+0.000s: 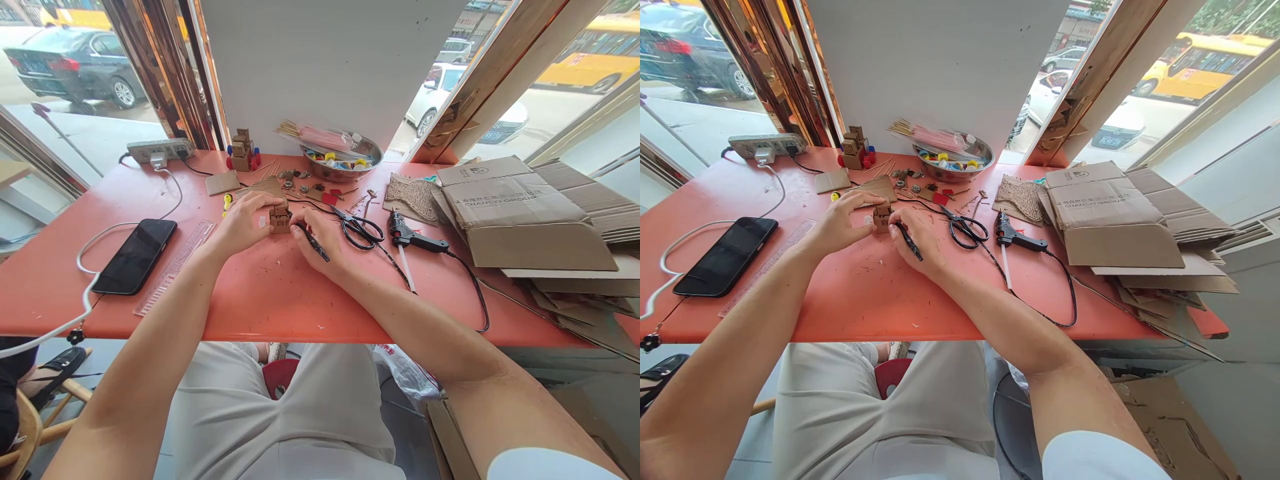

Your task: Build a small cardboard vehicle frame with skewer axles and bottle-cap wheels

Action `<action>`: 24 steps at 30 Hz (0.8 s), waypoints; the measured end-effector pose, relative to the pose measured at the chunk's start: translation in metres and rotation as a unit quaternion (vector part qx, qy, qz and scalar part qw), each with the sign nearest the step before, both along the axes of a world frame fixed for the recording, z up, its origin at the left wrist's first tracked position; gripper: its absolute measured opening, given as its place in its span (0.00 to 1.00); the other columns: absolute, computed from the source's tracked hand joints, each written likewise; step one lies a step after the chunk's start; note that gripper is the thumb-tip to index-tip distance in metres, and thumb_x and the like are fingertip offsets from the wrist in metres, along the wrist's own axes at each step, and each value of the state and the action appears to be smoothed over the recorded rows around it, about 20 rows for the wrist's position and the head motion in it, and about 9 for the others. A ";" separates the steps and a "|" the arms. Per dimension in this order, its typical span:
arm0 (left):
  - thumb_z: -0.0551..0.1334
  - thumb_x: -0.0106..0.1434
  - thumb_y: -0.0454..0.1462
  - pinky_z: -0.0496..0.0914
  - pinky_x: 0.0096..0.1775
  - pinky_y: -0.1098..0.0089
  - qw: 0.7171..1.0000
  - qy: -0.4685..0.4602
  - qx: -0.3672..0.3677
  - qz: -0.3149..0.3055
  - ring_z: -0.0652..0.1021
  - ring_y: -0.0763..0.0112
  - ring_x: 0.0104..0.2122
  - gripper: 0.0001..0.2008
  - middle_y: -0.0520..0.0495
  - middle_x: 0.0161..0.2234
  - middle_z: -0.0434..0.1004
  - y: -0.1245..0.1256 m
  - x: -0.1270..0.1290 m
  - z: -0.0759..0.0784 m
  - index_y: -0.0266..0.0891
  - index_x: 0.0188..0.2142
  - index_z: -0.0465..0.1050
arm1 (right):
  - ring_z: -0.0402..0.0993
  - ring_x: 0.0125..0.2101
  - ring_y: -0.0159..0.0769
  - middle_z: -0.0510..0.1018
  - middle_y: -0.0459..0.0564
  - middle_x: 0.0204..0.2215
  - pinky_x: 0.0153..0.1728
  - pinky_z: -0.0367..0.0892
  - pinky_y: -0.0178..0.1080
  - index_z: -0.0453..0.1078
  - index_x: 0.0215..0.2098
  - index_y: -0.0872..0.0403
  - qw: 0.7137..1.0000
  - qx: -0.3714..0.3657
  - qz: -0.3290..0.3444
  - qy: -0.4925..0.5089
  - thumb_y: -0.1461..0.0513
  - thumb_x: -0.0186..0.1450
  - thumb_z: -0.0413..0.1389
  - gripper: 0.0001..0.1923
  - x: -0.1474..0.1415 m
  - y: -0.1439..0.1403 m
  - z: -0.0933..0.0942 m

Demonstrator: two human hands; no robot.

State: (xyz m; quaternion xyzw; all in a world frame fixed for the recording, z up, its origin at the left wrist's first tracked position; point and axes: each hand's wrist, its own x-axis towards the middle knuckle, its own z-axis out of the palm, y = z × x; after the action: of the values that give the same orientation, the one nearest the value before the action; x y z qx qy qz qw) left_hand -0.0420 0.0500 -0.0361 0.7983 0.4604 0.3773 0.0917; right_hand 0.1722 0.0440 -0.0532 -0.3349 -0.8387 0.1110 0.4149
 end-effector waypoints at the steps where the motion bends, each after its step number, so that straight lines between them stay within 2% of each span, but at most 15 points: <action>1: 0.64 0.55 0.32 0.73 0.62 0.51 1.000 0.000 -0.001 0.001 0.82 0.55 0.57 0.25 0.48 0.54 0.86 0.000 0.000 0.000 0.47 0.53 0.81 | 0.73 0.35 0.40 0.77 0.48 0.34 0.39 0.68 0.43 0.65 0.38 0.47 1.000 0.000 -0.001 0.002 0.61 0.72 0.51 0.04 0.000 0.000 0.000; 24: 0.64 0.55 0.32 0.73 0.63 0.51 1.000 -0.006 -0.008 0.003 0.81 0.54 0.57 0.25 0.48 0.54 0.86 -0.001 0.000 0.001 0.49 0.52 0.82 | 0.73 0.36 0.42 0.77 0.49 0.35 0.41 0.69 0.44 0.66 0.38 0.46 1.000 -0.010 -0.010 -0.011 0.59 0.73 0.51 0.05 0.001 -0.001 0.002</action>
State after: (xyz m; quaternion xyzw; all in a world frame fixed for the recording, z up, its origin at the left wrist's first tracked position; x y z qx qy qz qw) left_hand -0.0417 0.0494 -0.0355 0.7936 0.4655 0.3789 0.0996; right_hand 0.1731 0.0425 -0.0515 -0.3489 -0.8384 0.1116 0.4035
